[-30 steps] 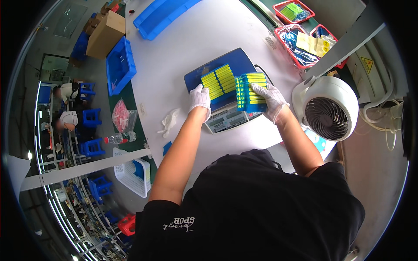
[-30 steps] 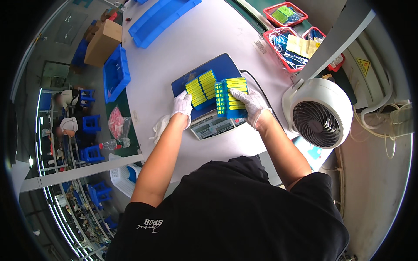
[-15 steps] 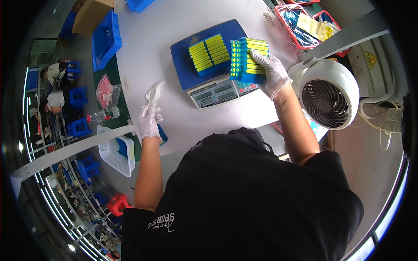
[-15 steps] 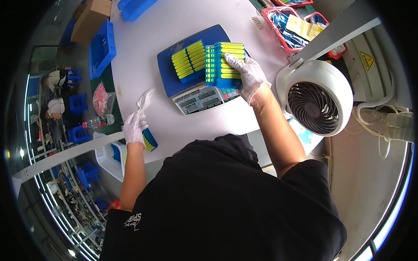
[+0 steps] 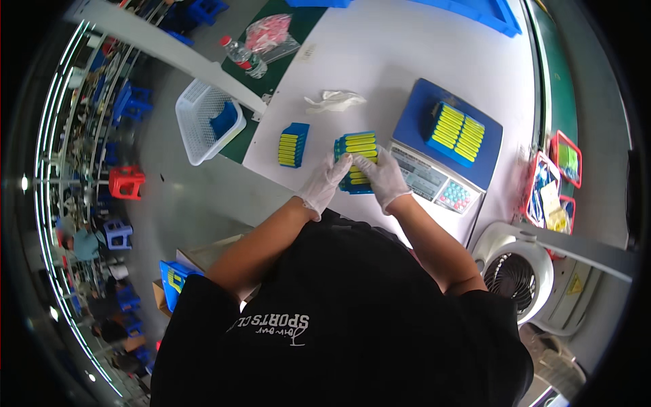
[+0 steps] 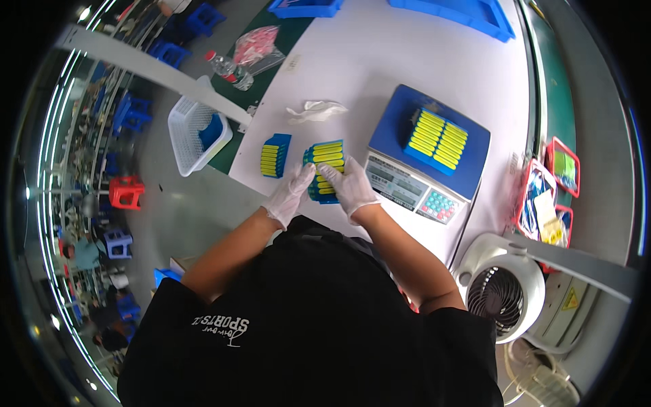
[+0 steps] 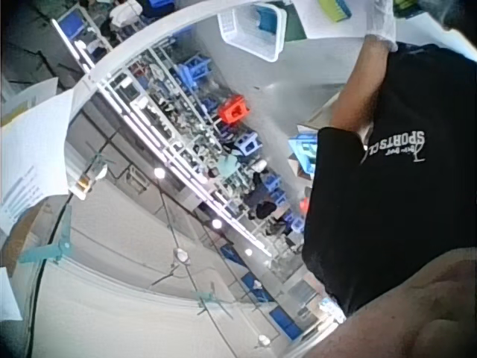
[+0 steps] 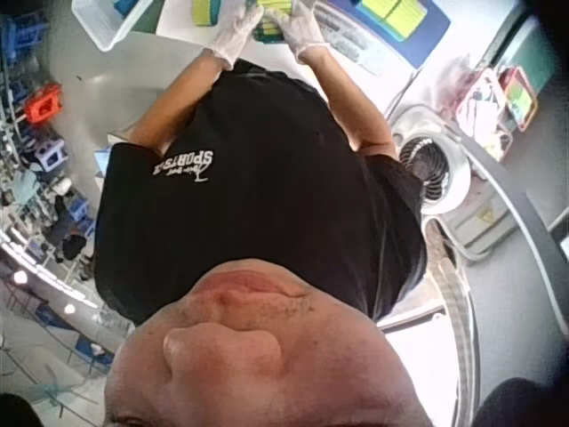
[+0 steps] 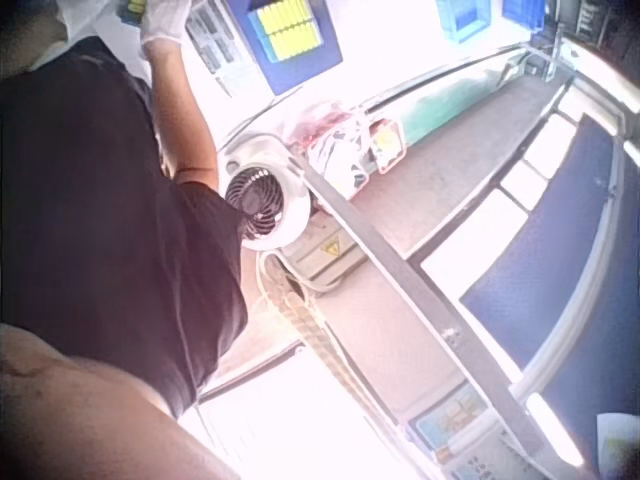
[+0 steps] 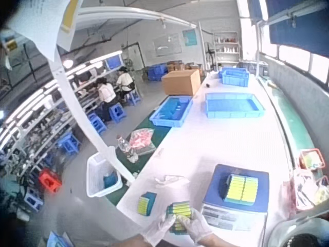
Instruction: The person counts and sorts small plastic components by hand, using an industrial scale and blue trays.
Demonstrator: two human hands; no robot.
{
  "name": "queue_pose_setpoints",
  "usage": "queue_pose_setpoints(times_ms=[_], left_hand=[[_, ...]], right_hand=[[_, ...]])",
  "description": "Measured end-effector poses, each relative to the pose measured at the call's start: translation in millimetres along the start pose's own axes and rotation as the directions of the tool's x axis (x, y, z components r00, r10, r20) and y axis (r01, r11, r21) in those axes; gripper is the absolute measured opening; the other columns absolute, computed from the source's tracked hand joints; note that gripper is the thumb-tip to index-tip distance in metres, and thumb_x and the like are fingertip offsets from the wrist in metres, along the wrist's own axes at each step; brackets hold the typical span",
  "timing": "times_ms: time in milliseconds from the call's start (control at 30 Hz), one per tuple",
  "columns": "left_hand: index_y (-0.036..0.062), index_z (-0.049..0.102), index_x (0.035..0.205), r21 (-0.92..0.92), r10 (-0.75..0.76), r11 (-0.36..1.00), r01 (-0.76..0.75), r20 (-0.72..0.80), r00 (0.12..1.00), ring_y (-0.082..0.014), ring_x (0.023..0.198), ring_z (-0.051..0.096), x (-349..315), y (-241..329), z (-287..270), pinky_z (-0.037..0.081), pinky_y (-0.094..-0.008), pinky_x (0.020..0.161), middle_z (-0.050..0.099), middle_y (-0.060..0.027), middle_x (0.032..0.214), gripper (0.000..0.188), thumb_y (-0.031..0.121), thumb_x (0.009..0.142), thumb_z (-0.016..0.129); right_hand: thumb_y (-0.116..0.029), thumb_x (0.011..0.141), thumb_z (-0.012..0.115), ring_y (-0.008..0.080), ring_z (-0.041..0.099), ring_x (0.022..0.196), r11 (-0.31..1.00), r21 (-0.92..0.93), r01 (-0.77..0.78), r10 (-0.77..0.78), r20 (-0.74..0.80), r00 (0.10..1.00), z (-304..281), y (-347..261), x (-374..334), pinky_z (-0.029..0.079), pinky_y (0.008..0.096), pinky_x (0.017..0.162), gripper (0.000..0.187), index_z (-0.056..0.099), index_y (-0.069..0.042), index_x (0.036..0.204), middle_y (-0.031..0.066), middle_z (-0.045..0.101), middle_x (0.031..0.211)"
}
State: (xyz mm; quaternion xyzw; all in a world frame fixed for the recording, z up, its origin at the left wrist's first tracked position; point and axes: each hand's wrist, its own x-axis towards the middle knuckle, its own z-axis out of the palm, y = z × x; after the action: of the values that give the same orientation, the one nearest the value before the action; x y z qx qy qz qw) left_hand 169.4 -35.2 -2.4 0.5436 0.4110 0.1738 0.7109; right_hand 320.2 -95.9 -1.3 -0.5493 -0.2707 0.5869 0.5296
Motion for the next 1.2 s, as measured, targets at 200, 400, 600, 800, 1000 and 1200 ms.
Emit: queue_pose_setpoints(times_ms=[200, 400, 600, 800, 1000, 1200], left_hand=[[0.0041, 0.034, 0.133, -0.118, -0.174, 0.978, 0.17, -0.02, 0.985, -0.0134, 0.106, 0.049, 6, -26, -57, 0.04, -0.0307, 0.089, 0.05, -0.0061, 0.119, 0.066, 0.049, 0.089, 0.054], [-0.0038, 0.05, 0.118, 0.009, -0.129, 0.989, 0.145, -0.403, 0.906, -0.0175, 0.1, 0.056, 16, -82, -138, 0.044, -0.0291, 0.085, 0.06, -0.011, 0.11, 0.048, 0.025, 0.084, 0.065], [-0.0007, 0.037, 0.135, 0.273, -0.099, 0.928, 0.254, -0.475, 0.874, -0.0316, 0.118, 0.05, 33, -73, -176, 0.042, -0.036, 0.095, 0.048, -0.024, 0.129, 0.073, 0.026, 0.075, 0.069], [-0.0009, 0.044, 0.125, 0.396, -0.069, 0.884, 0.249, -0.417, 0.907, -0.036, 0.099, 0.059, 73, -93, -184, 0.047, -0.0407, 0.082, 0.058, -0.0242, 0.109, 0.067, 0.023, 0.07, 0.074], [0.0008, 0.049, 0.113, 0.446, 0.004, 0.858, 0.255, -0.502, 0.865, -0.0397, 0.094, 0.059, 75, -97, -179, 0.047, -0.0449, 0.08, 0.061, -0.0228, 0.099, 0.054, 0.029, 0.072, 0.071], [0.0015, 0.05, 0.105, 0.415, -0.015, 0.874, 0.252, -0.495, 0.869, -0.037, 0.09, 0.061, 83, -98, -171, 0.049, -0.0425, 0.078, 0.062, -0.0218, 0.095, 0.042, 0.021, 0.073, 0.069]], right_hand=[[-0.02, 0.089, 0.058, 0.0189, 0.06, 0.085, 0.991, -0.136, -0.012, 0.026, 0.097, 0.995, 46, 46, 53, 0.049, 0.0296, 0.077, 0.035, 0.049, 0.004, 0.113, 0.0141, 0.06, 0.098], [-0.009, 0.085, 0.061, 0.0193, 0.061, 0.083, 0.944, 0.112, -0.31, 0.324, -0.131, 0.937, 59, 115, 116, 0.051, 0.0323, 0.075, 0.035, 0.05, 0.005, 0.115, 0.0112, 0.061, 0.099], [-0.011, 0.086, 0.061, 0.0205, 0.062, 0.085, 0.961, -0.015, -0.275, 0.265, -0.227, 0.937, 84, 144, 153, 0.051, 0.0327, 0.076, 0.036, 0.05, 0.003, 0.117, 0.0129, 0.061, 0.101], [-0.015, 0.082, 0.063, 0.0249, 0.064, 0.087, 0.842, -0.49, -0.223, 0.022, -0.382, 0.924, 81, 169, 173, 0.051, 0.0336, 0.077, 0.042, 0.051, 0.007, 0.115, 0.0194, 0.061, 0.103], [-0.018, 0.076, 0.067, 0.0312, 0.068, 0.075, 0.648, -0.719, -0.25, -0.101, -0.406, 0.908, 94, 143, 172, 0.053, 0.0374, 0.071, 0.037, 0.062, 0.01, 0.099, 0.0224, 0.067, 0.086], [-0.025, 0.077, 0.068, 0.0297, 0.065, 0.09, 0.694, -0.625, -0.358, 0.069, -0.437, 0.897, 87, 143, 175, 0.05, 0.0357, 0.078, 0.047, 0.059, 0.009, 0.108, 0.0234, 0.066, 0.097]])
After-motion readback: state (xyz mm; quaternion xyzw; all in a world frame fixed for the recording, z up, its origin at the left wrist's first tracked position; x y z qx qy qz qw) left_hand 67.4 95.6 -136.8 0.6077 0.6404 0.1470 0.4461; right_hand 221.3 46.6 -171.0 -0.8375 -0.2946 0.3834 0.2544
